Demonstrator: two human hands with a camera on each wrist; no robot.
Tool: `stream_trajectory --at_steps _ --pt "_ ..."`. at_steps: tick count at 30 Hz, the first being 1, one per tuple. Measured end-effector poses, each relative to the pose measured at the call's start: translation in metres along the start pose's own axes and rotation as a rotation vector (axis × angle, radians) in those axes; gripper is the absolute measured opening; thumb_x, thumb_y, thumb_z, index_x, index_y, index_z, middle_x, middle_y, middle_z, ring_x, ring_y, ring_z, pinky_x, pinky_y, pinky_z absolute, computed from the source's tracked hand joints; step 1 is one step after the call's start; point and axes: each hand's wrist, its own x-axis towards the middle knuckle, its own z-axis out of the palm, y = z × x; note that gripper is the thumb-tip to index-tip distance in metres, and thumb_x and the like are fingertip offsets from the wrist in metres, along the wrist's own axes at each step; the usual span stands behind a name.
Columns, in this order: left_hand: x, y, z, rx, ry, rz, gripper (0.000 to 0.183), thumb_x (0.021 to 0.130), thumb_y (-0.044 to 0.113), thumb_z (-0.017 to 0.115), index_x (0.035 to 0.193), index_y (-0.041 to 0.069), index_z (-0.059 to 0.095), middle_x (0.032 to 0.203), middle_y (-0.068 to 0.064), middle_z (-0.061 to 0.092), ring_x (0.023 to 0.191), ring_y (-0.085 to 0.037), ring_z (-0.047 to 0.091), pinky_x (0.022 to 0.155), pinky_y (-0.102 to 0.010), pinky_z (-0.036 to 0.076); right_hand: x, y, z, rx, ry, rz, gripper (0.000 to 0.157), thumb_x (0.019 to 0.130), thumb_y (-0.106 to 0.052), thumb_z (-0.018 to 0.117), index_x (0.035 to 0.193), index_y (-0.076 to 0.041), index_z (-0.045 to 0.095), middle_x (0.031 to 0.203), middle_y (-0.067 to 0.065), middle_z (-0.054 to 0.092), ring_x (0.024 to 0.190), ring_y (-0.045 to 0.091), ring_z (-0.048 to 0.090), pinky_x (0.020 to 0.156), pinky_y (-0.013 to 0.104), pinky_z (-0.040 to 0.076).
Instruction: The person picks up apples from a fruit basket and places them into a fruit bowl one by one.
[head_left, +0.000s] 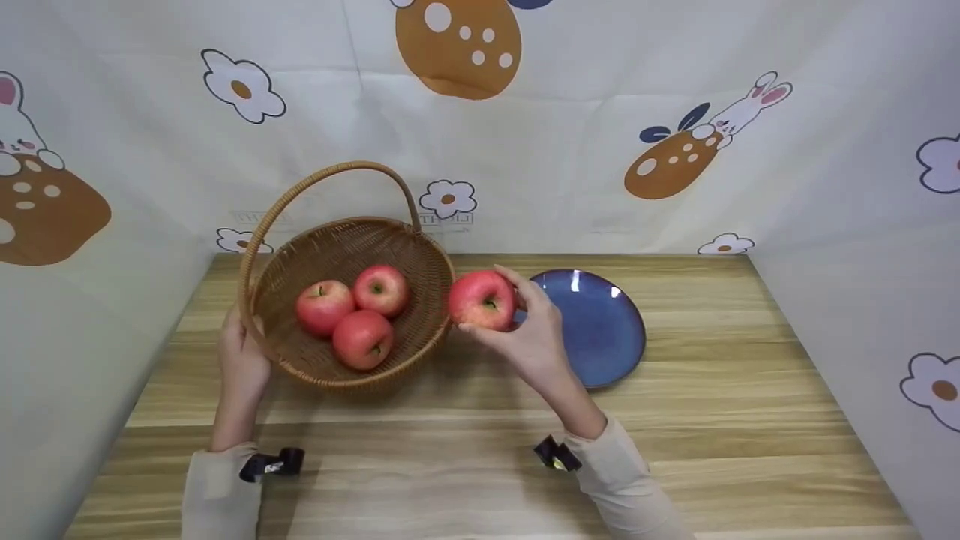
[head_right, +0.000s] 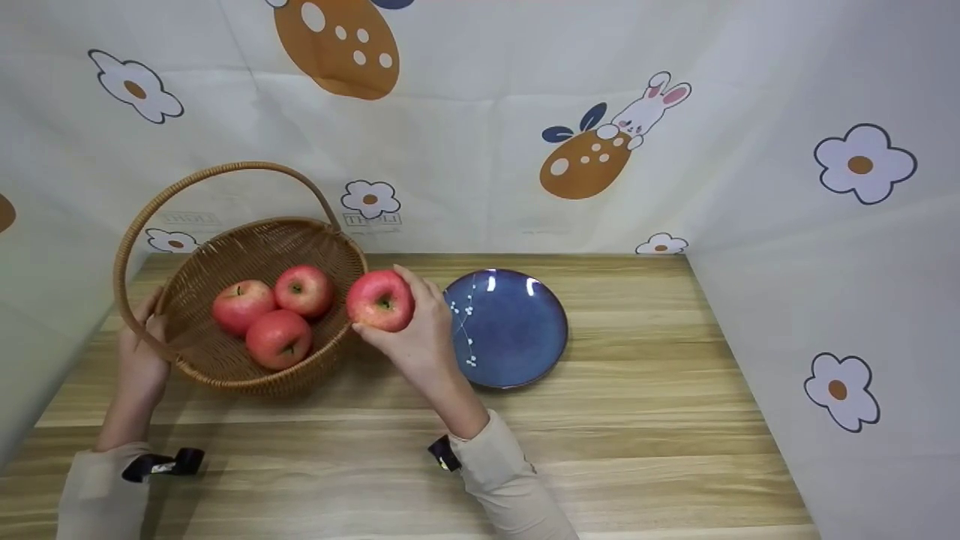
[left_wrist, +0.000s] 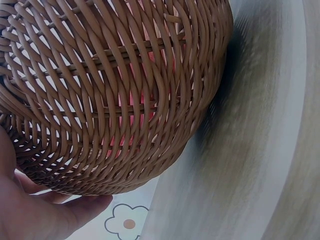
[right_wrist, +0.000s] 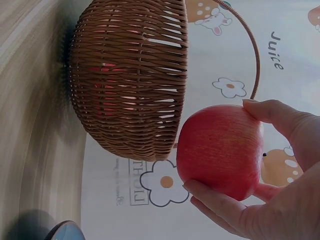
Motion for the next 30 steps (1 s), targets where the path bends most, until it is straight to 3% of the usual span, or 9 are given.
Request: stream_trajectory --at_steps 6,12,19,30 --pt "0.002 -0.003 0.001 0.017 0.017 0.037 0.028 0.102 -0.002 0.042 0.115 -0.017 0.061 0.094 -0.019 0.054 0.087 -0.007 0.044 0.080 -0.021 0.034 0.001 0.002 -0.004 -0.022 0.006 0.003 0.079 0.069 -0.015 0.099 0.140 -0.002 0.065 0.132 0.018 0.069 0.115 0.033 0.066 0.095 0.049 0.056" --pt "0.001 -0.002 0.000 0.029 0.006 0.052 0.028 0.103 -0.001 0.042 0.117 -0.016 0.061 0.088 -0.004 0.048 0.085 -0.007 0.042 0.079 -0.023 0.033 0.001 0.006 -0.006 -0.019 0.012 -0.007 0.079 0.069 -0.015 0.099 0.139 -0.002 0.066 0.133 0.017 0.069 0.118 0.032 0.066 0.098 0.047 0.056" --pt "0.001 -0.001 -0.001 0.018 0.003 0.036 0.030 0.104 0.000 0.042 0.121 -0.017 0.061 0.091 -0.012 0.052 0.085 -0.009 0.042 0.078 -0.022 0.034 0.002 0.010 -0.009 -0.031 0.021 0.017 0.079 0.068 -0.017 0.100 0.139 -0.003 0.066 0.134 0.016 0.069 0.116 0.031 0.065 0.098 0.045 0.055" --pt "0.002 0.000 0.000 0.020 0.013 0.009 0.031 0.104 -0.001 0.042 0.122 -0.015 0.061 0.090 -0.010 0.053 0.083 -0.008 0.043 0.077 -0.022 0.034 0.001 0.017 -0.013 -0.050 0.042 0.019 0.078 0.069 -0.017 0.099 0.138 -0.001 0.066 0.133 0.019 0.069 0.112 0.034 0.067 0.094 0.047 0.056"
